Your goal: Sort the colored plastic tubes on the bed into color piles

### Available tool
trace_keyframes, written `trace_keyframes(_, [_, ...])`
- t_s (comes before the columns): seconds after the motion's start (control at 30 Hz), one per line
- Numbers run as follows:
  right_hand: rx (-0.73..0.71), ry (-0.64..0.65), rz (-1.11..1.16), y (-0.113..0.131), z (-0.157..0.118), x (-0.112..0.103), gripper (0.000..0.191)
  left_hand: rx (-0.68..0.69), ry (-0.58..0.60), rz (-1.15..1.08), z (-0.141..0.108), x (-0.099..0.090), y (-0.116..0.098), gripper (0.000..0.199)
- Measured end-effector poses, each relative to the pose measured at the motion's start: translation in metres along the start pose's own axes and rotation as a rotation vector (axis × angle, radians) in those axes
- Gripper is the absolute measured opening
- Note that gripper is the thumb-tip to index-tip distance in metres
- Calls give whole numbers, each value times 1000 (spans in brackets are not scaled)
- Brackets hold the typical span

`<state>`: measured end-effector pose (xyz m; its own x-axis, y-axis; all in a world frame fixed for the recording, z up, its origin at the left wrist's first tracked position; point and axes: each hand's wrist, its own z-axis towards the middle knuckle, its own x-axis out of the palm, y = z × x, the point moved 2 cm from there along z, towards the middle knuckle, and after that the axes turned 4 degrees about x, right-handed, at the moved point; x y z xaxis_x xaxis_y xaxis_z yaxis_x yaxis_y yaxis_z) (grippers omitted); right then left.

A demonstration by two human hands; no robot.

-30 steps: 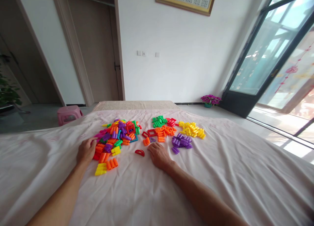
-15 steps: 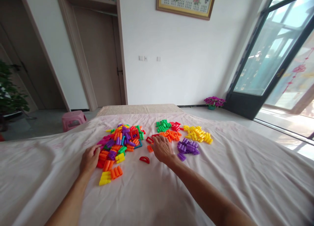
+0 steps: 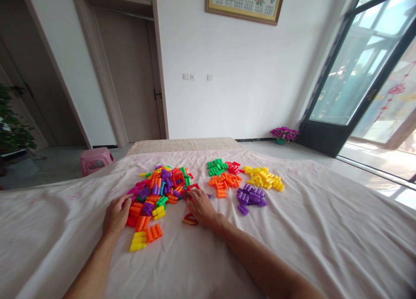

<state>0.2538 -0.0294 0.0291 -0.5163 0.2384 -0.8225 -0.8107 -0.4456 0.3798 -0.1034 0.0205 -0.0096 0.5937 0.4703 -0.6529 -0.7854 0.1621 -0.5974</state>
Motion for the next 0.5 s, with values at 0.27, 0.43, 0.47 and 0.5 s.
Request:
trace_keyframes(0.27, [-44, -18, 69, -5, -4, 6, 39, -49, 33, -19, -2, -2, -2, 49])
trace_keyframes(0.43, [-80, -108, 174, -7, -4, 1, 33, -30, 30, -35, -1, 0, 5, 49])
trace_keyframes(0.47, [-26, -148, 143, -10, -4, 0, 33, -36, 29, -30, -1, 1, 6, 49])
trace_keyframes(0.5, [30, -177, 104, -13, -4, 1, 34, -41, 31, -28, -1, 1, 7, 49])
